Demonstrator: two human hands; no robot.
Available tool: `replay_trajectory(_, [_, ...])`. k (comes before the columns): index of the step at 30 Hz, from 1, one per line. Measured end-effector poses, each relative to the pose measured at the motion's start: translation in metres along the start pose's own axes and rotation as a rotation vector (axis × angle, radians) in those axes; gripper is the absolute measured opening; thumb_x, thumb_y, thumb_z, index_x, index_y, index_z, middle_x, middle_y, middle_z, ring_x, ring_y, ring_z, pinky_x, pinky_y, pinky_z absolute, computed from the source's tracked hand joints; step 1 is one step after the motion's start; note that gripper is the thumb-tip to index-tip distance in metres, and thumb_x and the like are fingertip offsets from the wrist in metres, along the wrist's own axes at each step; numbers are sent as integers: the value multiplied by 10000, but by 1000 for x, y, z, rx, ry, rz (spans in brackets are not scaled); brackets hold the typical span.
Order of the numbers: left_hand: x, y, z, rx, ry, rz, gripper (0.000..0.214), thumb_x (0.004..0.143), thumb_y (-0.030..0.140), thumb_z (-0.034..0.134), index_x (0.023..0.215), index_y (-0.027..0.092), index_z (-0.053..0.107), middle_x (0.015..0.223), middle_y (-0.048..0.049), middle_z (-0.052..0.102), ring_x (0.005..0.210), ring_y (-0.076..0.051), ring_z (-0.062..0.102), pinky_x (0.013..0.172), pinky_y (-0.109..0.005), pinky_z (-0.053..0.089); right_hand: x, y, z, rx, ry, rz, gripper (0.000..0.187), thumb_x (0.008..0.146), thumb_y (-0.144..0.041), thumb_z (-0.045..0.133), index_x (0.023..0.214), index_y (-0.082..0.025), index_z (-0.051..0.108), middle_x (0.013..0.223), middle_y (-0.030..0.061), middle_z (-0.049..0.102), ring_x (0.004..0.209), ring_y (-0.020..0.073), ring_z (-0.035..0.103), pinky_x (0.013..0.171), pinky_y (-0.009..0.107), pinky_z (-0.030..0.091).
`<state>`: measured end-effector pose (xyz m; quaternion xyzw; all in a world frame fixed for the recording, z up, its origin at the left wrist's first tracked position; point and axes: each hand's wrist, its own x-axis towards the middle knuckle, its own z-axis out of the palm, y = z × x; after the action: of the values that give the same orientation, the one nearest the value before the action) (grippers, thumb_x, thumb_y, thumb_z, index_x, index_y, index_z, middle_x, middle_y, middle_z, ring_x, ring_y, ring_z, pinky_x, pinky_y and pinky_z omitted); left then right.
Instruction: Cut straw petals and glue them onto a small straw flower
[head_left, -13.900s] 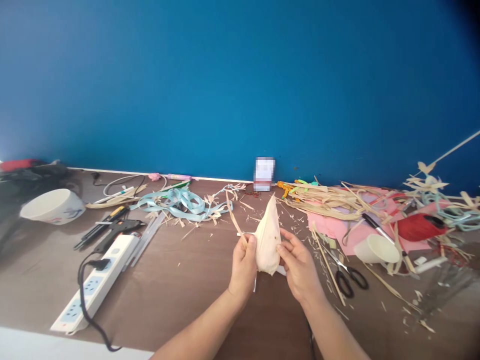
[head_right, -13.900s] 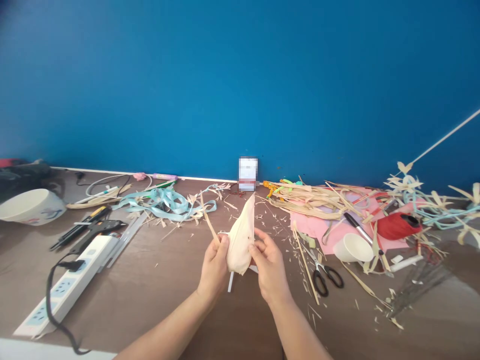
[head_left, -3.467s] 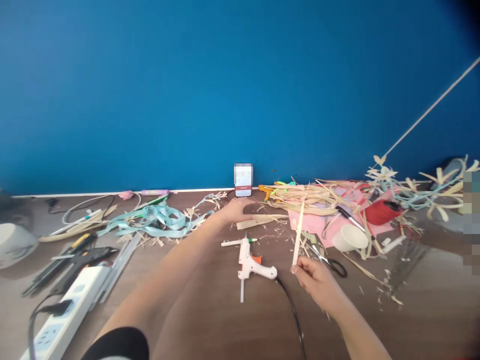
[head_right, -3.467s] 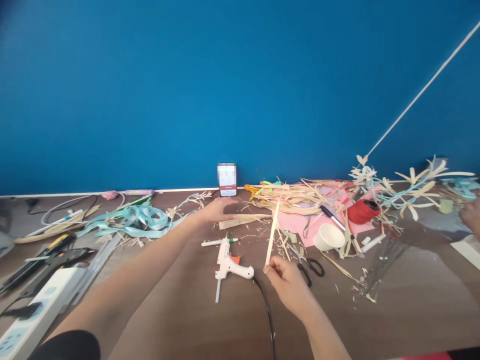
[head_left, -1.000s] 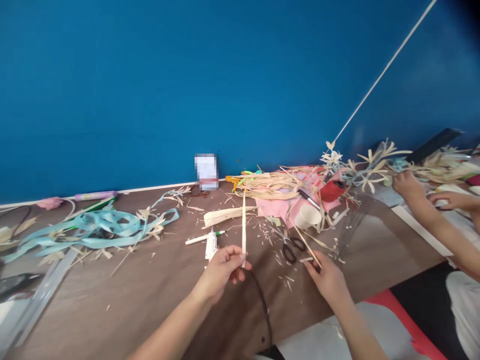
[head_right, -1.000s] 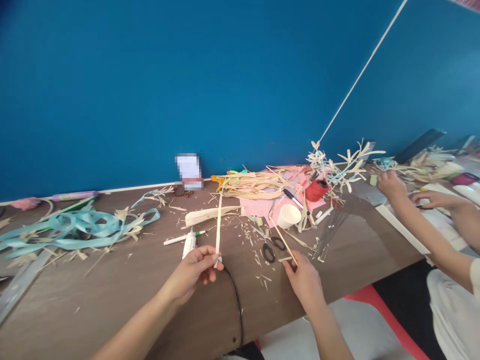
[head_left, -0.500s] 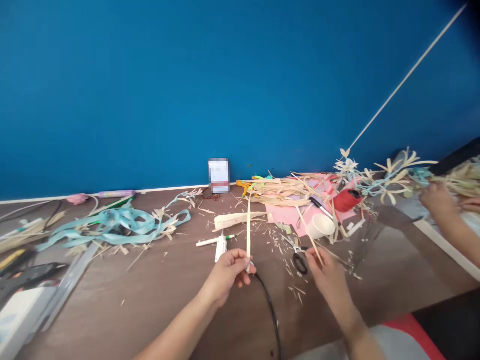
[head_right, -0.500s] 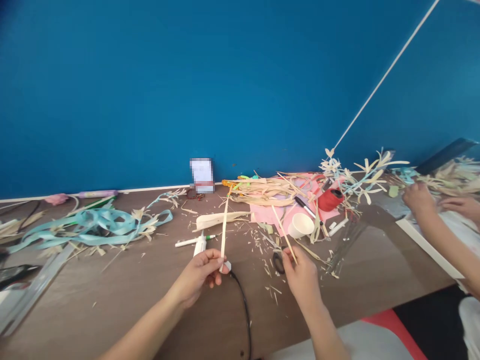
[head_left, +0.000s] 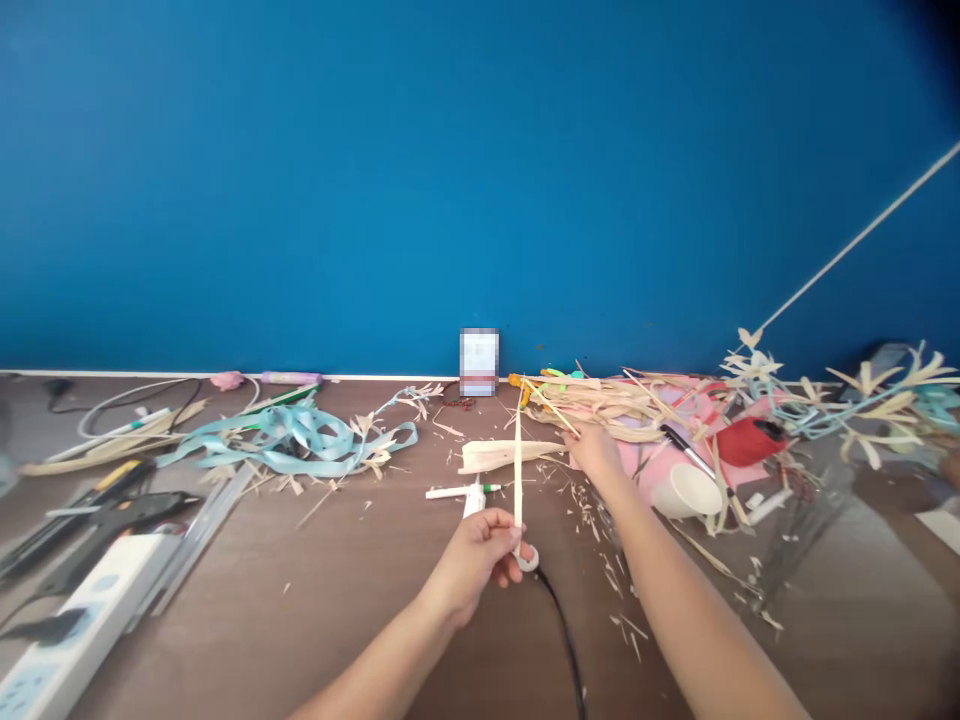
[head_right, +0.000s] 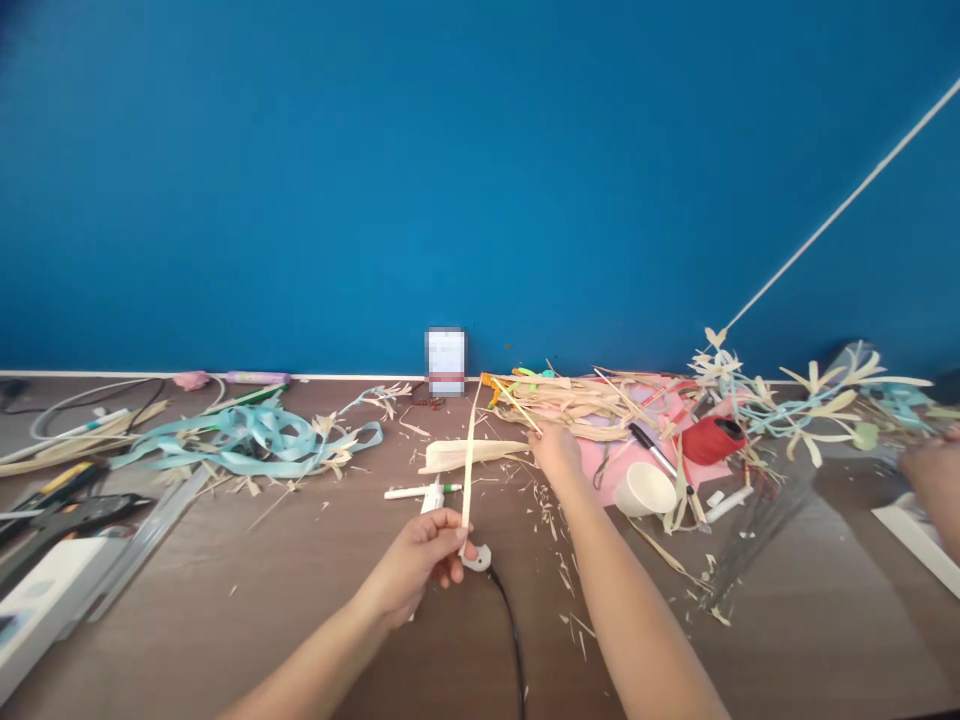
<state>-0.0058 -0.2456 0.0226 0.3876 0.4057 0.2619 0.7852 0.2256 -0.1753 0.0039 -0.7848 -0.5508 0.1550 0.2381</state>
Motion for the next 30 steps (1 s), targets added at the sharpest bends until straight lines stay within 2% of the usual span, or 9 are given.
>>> replay_trajectory(3, [4,-1,0,-26,4,30,193,679,288,591,750,130,505,629,-28,626,435,-62,509,400,-166,322,-9,2,-4,78,56,-7,261,857,-301,472,1062,-148,526,1044,54,561,875,183,566,740,367,474])
replay_trajectory(6, [9,-1,2,-68,-3,47,183,669,259,596,758,127,506,656,-31,623,476,-70,536,425,-169,346,-29,6,-7,191,149,-2,305,897,-340,330,994,-139,537,803,47,585,730,160,554,667,314,450])
replay_trajectory(8, [12,0,4,-86,-7,35,191,656,253,607,758,129,503,660,-31,624,473,-68,534,432,-172,354,-43,9,-7,275,181,3,366,899,-359,242,930,-145,538,623,9,521,600,149,506,583,277,417])
replay_trajectory(11, [14,1,7,-90,-10,21,221,633,263,631,752,130,502,666,-35,629,459,-65,526,430,-174,357,-65,14,-7,393,180,17,363,880,-389,236,880,-159,517,528,-41,402,472,126,413,468,246,357])
replay_trajectory(14, [15,2,9,-78,-15,24,248,634,290,639,762,133,496,663,-41,637,443,-68,529,415,-172,343,-85,13,-6,493,119,19,356,869,-419,252,876,-167,503,558,-40,398,441,113,377,421,235,321])
replay_trajectory(19, [13,2,13,-9,-15,38,265,636,316,643,763,133,500,641,-40,646,423,-75,530,414,-179,340,-116,-8,-5,608,-115,-30,271,827,-411,406,889,-179,533,519,-52,395,432,111,377,415,228,309])
replay_trajectory(23, [11,1,17,67,-16,67,261,632,332,646,719,119,522,627,-44,644,446,-79,539,451,-191,372,-132,-30,-9,623,-281,-63,264,862,-390,360,777,-192,514,500,-59,384,456,104,379,446,218,308])
replay_trajectory(26, [9,0,18,116,-8,96,276,642,368,636,680,122,517,579,-20,613,439,-80,531,440,-187,367,-138,-41,-12,561,-317,-132,321,871,-393,351,673,-187,498,574,-23,501,536,114,453,518,225,344])
replay_trajectory(30, [5,-2,17,180,-22,137,284,650,385,627,670,117,535,567,-3,578,439,-71,504,435,-184,363,-141,-47,-11,436,-309,-159,316,856,-393,379,694,-181,549,639,13,589,587,140,512,552,236,366])
